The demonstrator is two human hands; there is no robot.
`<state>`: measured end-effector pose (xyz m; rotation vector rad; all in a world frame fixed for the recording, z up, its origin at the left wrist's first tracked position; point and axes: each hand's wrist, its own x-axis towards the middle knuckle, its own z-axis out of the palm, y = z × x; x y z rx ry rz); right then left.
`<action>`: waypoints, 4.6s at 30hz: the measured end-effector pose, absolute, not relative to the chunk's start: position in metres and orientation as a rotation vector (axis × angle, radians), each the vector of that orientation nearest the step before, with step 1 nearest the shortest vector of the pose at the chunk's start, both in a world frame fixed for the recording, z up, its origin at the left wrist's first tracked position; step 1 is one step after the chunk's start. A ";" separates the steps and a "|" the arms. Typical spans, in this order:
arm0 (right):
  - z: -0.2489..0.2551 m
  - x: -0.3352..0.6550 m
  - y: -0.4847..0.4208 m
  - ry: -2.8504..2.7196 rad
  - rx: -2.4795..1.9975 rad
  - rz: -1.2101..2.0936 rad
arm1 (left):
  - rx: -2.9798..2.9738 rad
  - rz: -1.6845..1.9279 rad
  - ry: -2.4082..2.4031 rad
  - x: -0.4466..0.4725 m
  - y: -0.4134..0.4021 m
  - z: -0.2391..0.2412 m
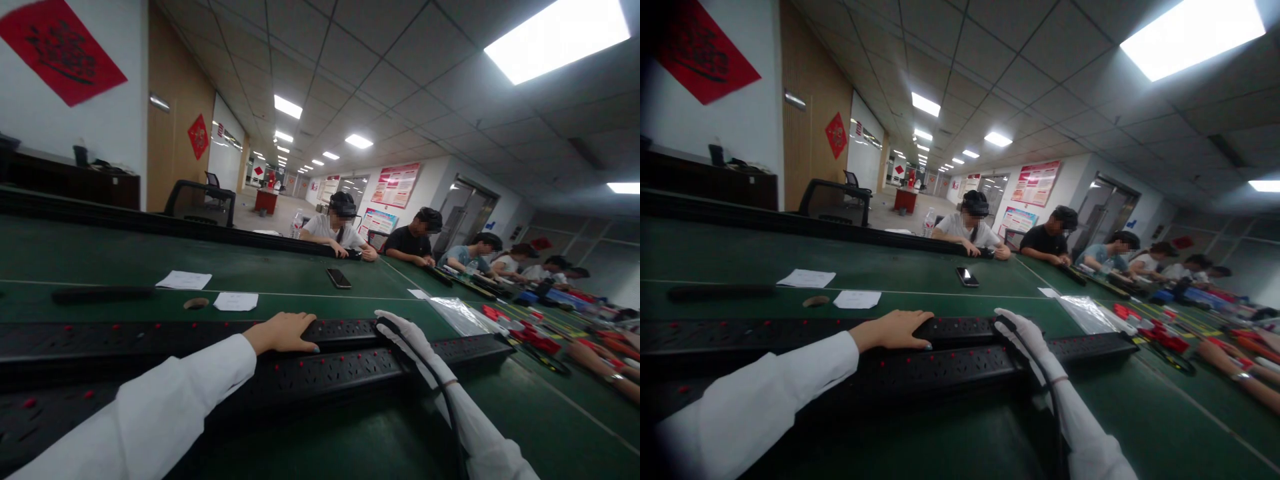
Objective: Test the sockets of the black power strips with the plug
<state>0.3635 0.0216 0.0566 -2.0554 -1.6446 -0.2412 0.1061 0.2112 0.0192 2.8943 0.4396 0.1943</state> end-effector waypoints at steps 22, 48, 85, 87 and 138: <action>0.045 0.378 0.026 -1.675 -2.116 -0.271 | 2.914 0.185 0.437 0.103 0.214 0.018; 0.047 0.377 0.026 -1.700 -2.109 -0.213 | 3.003 0.111 0.452 0.100 0.209 0.026; 0.048 0.378 0.029 -1.704 -2.140 -0.265 | 2.974 0.114 0.463 0.099 0.207 0.029; 0.048 0.378 0.029 -1.707 -2.142 -0.261 | 2.977 0.118 0.462 0.099 0.207 0.029; 0.052 0.379 0.029 -1.740 -2.248 -0.412 | 2.969 0.153 0.453 0.099 0.208 0.027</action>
